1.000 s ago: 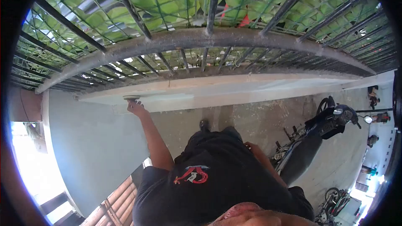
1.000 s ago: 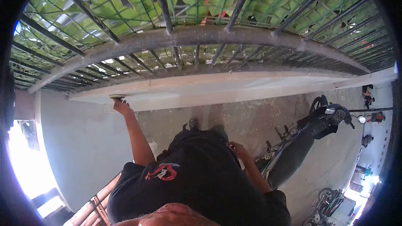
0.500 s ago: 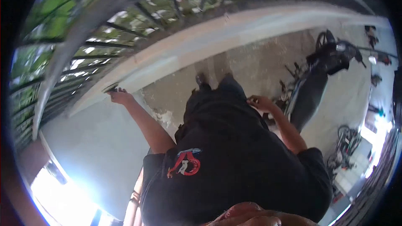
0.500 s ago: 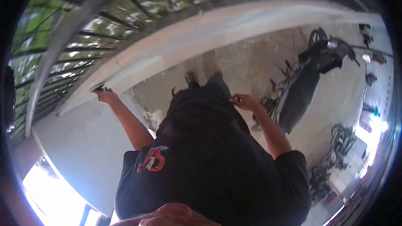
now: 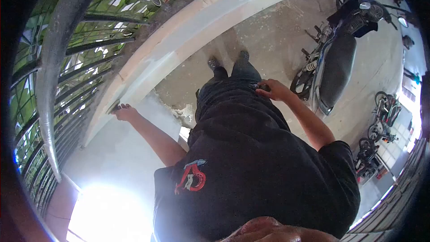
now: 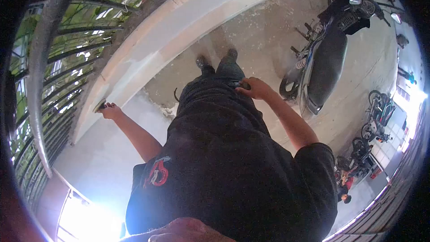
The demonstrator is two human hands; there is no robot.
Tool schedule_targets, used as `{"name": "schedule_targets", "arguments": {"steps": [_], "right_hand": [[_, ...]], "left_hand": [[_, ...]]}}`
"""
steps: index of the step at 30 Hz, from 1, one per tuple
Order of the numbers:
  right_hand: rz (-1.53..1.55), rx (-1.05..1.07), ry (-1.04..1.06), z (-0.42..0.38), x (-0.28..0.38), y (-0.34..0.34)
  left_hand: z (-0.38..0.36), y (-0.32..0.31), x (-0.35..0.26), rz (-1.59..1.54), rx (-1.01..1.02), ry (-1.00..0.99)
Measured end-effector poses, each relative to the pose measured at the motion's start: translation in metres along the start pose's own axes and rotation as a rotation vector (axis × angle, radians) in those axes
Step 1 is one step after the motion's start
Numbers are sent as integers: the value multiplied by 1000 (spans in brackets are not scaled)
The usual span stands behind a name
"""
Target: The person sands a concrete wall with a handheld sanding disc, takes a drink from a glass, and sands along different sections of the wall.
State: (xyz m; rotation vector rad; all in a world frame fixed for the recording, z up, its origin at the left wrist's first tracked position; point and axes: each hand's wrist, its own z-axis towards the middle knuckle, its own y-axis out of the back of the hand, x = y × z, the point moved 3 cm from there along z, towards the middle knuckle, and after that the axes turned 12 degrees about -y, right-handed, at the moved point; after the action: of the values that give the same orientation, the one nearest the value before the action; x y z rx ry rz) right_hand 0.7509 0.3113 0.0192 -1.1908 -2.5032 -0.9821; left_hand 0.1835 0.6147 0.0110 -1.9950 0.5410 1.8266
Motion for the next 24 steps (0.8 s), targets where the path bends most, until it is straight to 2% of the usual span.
{"name": "schedule_targets", "arguments": {"steps": [2,3,5,8,13,15,16,17,18,20,23,24], "right_hand": [[-57,-23,-172,-4,-2,-1],[-50,-26,-165,-7,2,0],[-186,35,-430,-13,1,4],[-188,-6,-499,-6,7,-1],[-112,-98,-498,42,-15,-40],[-62,-158,-498,31,-11,-23],[160,-4,-507,5,5,4],[389,151,-508,-12,10,16],[402,145,-501,-20,-6,19],[818,338,-159,-39,-35,18],[908,203,-159,-41,-62,-3],[928,172,-157,-40,-67,-10]], "left_hand": [[6,3,5,-21,5,-3],[9,5,7,-21,-13,39],[17,4,8,-32,-19,72],[16,7,10,-21,-22,63],[3,4,10,14,-54,79],[-6,0,11,-51,-49,53],[-12,3,13,-53,-50,48],[-20,4,19,-86,4,99],[-27,4,28,-123,64,150],[-40,11,62,-209,224,240],[-108,-4,72,-267,468,540],[-133,-15,75,-254,463,560]]}}
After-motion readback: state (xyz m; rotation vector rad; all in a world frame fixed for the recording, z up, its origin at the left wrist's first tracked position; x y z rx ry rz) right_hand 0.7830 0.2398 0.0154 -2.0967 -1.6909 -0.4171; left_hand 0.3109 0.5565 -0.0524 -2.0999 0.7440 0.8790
